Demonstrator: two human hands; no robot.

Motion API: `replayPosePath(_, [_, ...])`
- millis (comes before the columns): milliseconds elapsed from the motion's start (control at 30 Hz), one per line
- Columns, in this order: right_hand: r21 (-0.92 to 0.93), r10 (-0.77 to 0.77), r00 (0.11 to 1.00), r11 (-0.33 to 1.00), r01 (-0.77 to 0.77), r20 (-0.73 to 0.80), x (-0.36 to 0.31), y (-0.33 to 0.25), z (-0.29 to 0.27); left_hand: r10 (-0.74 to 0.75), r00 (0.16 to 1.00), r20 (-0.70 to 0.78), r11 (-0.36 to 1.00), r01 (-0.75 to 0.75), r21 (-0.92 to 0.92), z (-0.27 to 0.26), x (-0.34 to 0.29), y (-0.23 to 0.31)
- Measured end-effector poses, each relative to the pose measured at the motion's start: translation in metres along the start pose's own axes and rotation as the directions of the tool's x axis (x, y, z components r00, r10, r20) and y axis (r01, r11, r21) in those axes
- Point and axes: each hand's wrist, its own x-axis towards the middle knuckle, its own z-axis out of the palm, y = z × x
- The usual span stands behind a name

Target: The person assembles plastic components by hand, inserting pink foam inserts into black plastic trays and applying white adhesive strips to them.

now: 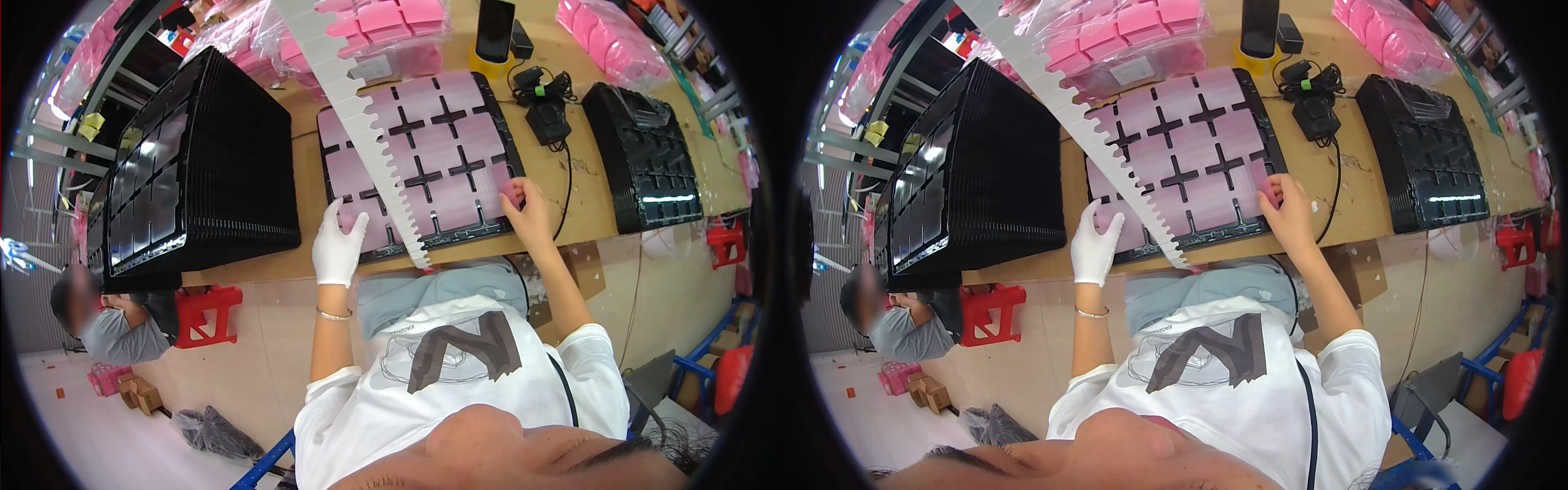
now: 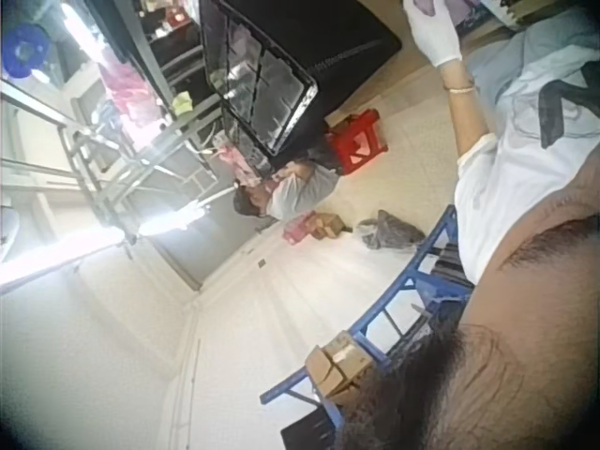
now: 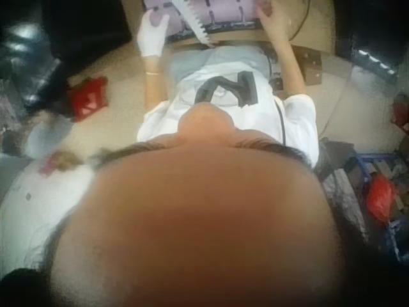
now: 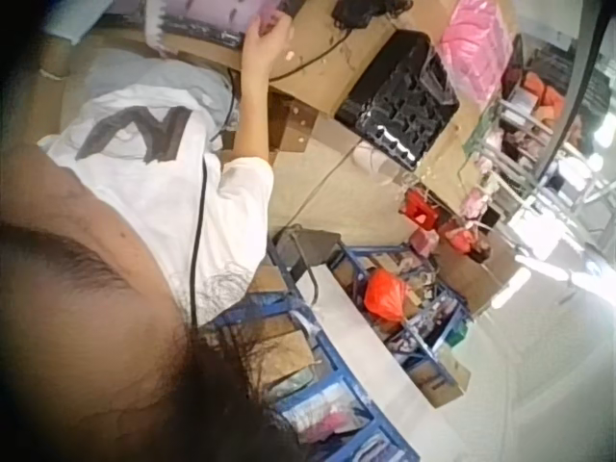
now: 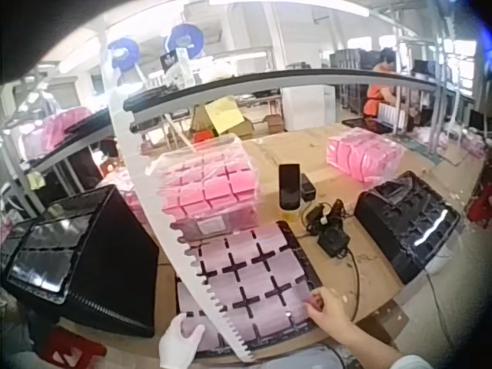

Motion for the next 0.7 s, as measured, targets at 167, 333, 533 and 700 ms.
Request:
replayPosePath(167, [-0.039,0.026,0.999,0.999,-0.027,-0.044,-0.004,0.001,0.004,-0.083,0.996,0.034,0.997,0.083,-0.008,0.005,-0.007,-0.006])
replayPosePath(333, [-0.013,0.050,0.997,0.999,-0.050,-0.053,-0.007,-0.002,0.004,-0.072,0.997,0.038,0.997,0.072,-0.002,0.000,-0.002,0.000])
replayPosePath(533, [-0.114,0.029,1.000,0.993,-0.029,-0.001,0.001,-0.011,-0.004,-0.037,0.994,0.105,0.990,0.022,0.142,-0.015,0.007,0.013])
replayPosePath(700, [-0.419,-0.452,0.886,0.828,0.374,-0.103,0.087,-0.013,-0.004,0.399,0.917,-0.011,0.900,-0.390,0.196,-0.010,0.077,0.014])
